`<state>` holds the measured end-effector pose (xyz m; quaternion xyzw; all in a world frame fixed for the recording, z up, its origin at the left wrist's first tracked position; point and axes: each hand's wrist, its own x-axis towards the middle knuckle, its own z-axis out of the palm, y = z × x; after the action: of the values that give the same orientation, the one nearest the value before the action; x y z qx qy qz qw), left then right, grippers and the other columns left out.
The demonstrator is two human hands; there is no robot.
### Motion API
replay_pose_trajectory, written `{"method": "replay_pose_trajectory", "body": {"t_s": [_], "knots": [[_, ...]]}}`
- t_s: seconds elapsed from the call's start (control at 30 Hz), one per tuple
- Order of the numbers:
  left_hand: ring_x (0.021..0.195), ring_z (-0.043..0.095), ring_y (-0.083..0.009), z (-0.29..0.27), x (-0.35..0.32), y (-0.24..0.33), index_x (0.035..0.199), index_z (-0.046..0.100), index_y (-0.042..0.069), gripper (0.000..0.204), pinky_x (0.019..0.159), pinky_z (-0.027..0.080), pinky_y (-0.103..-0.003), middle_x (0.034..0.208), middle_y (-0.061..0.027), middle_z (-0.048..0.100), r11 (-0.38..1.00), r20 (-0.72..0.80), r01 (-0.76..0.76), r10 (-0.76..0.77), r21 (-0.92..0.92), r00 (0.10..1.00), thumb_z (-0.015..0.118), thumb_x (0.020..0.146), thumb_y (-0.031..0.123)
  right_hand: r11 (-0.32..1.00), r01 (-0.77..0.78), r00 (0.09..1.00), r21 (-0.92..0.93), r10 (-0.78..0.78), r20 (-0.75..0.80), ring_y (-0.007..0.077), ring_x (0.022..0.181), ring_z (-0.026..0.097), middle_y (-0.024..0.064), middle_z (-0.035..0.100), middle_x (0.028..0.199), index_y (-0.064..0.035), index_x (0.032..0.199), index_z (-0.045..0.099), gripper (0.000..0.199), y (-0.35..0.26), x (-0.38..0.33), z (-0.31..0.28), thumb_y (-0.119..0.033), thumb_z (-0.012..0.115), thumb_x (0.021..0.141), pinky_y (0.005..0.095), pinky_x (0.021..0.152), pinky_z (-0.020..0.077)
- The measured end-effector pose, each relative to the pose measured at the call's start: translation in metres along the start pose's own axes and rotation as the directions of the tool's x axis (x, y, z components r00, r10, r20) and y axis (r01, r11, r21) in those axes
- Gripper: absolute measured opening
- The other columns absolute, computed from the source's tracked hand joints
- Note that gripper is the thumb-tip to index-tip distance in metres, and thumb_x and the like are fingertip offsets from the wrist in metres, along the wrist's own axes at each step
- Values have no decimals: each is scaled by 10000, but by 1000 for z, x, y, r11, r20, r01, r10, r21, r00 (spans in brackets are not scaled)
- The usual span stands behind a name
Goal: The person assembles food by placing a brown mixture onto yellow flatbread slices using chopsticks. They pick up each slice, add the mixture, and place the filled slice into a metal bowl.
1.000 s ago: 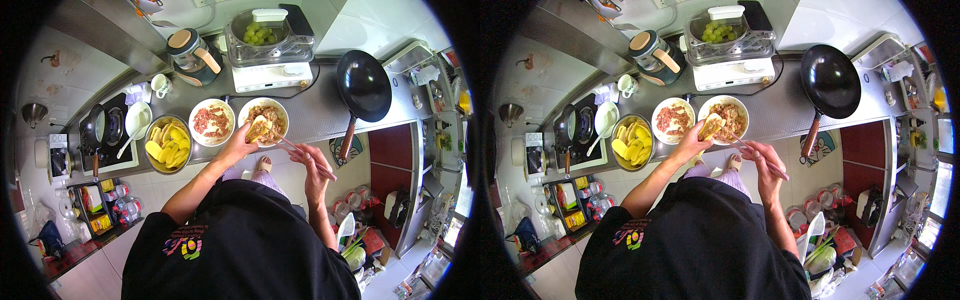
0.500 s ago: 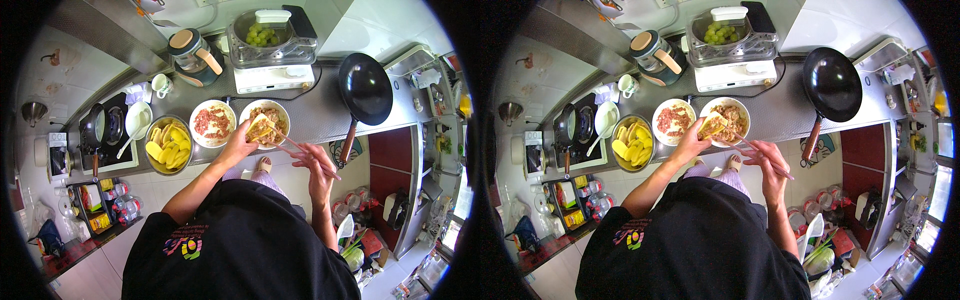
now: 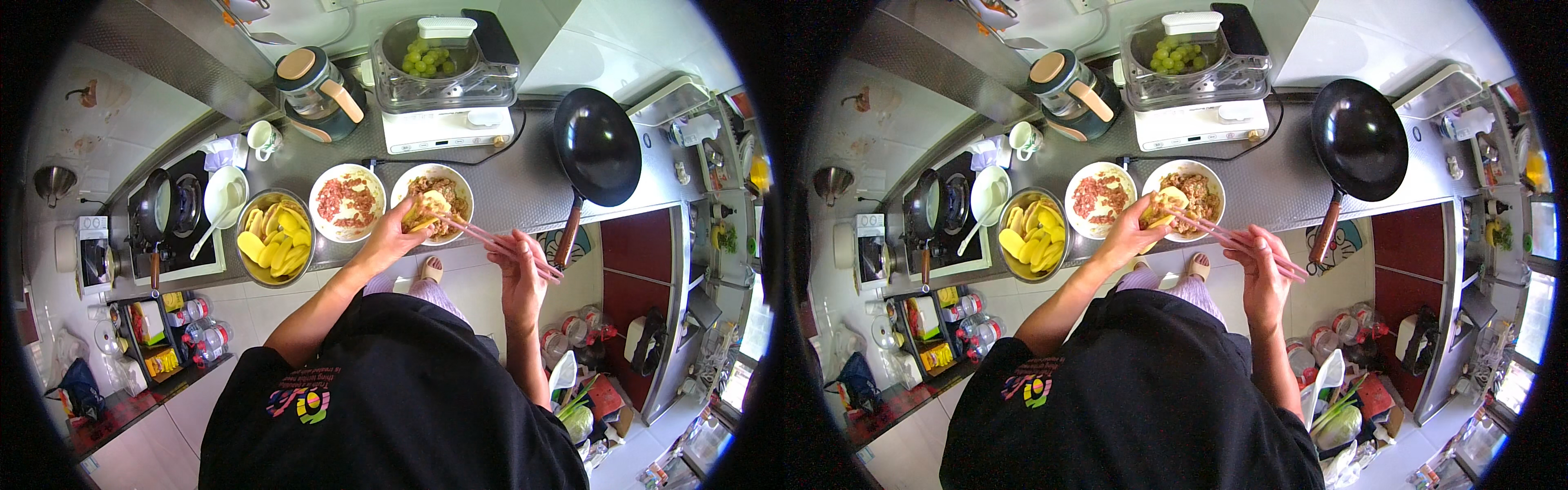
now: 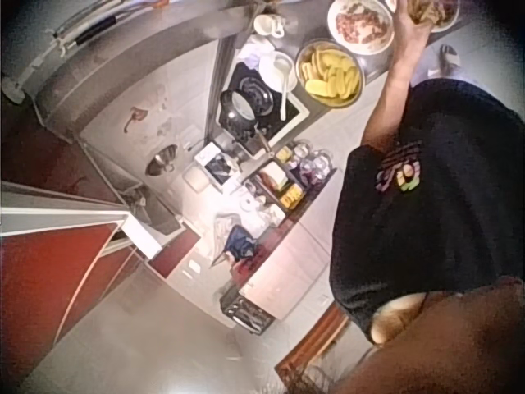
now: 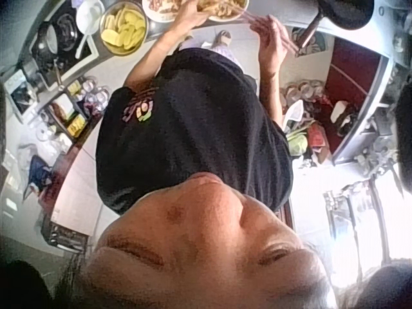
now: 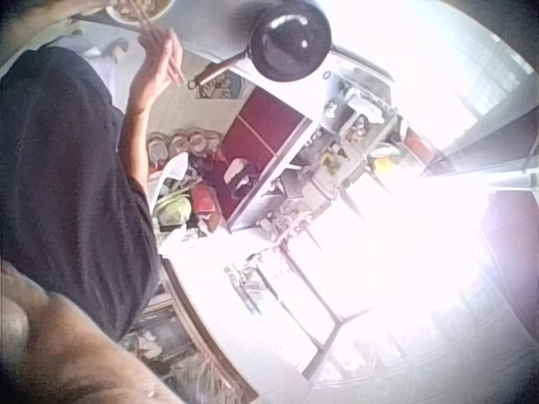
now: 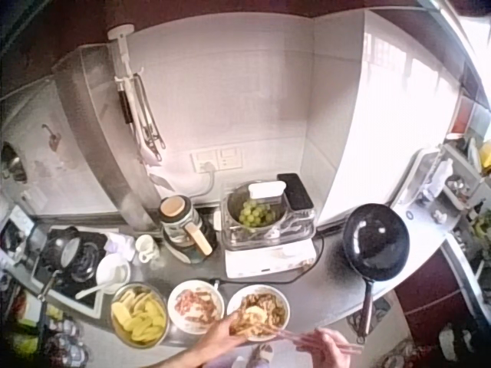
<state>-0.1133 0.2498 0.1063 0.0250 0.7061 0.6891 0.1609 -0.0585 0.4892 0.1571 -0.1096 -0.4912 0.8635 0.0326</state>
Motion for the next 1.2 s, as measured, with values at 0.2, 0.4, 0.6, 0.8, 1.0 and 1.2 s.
{"method": "replay_pose_trajectory", "body": {"t_s": [0.2,0.4,0.6,0.8,1.0,1.2], "knots": [[940,616,-89,-3,-4,4,1315,530,-52,521,800,517,-222,1097,-77,675,988,16,121,-120,-94,993,740,916,210,976,-39,999,216,33,32,265,989,673,187,665,1116,-11,1270,560,309,1,8,-18,-220,491,1052,321,792,552],[869,647,-87,-11,-8,11,1212,614,-23,331,746,532,-223,1029,-52,687,973,-81,114,-132,-199,988,673,966,190,998,-37,999,45,38,-22,280,1039,681,184,665,1158,19,1303,542,340,20,20,-32,-201,497,1048,334,823,568],[914,669,-140,-28,-10,13,1286,558,-24,378,796,541,-267,1092,-88,679,969,-9,136,-141,-207,990,652,955,131,983,-40,999,-178,37,-22,265,968,710,188,693,1104,54,1257,592,334,52,25,-38,-178,563,1019,348,802,591],[1100,649,-244,-39,-12,20,1401,438,-18,490,930,543,-366,1260,-173,621,874,189,208,-136,-440,972,570,934,53,945,-26,1000,-326,20,-22,282,986,709,195,695,1105,57,1247,594,329,40,25,-33,-180,555,1022,350,788,596],[1106,640,-309,-44,-15,35,1417,420,2,569,937,534,-421,1283,-226,595,816,352,289,-114,-500,929,600,884,89,998,-48,998,26,47,35,270,995,705,182,691,1104,18,1267,580,321,16,25,-35,-198,520,1038,329,794,592],[1053,650,-268,-42,-16,42,1360,470,6,529,911,535,-378,1254,-209,617,887,363,262,-117,-381,924,658,888,155,973,-103,984,205,70,165,283,975,694,196,670,1109,8,1253,577,304,19,28,-45,-197,506,1041,346,784,584]]}}
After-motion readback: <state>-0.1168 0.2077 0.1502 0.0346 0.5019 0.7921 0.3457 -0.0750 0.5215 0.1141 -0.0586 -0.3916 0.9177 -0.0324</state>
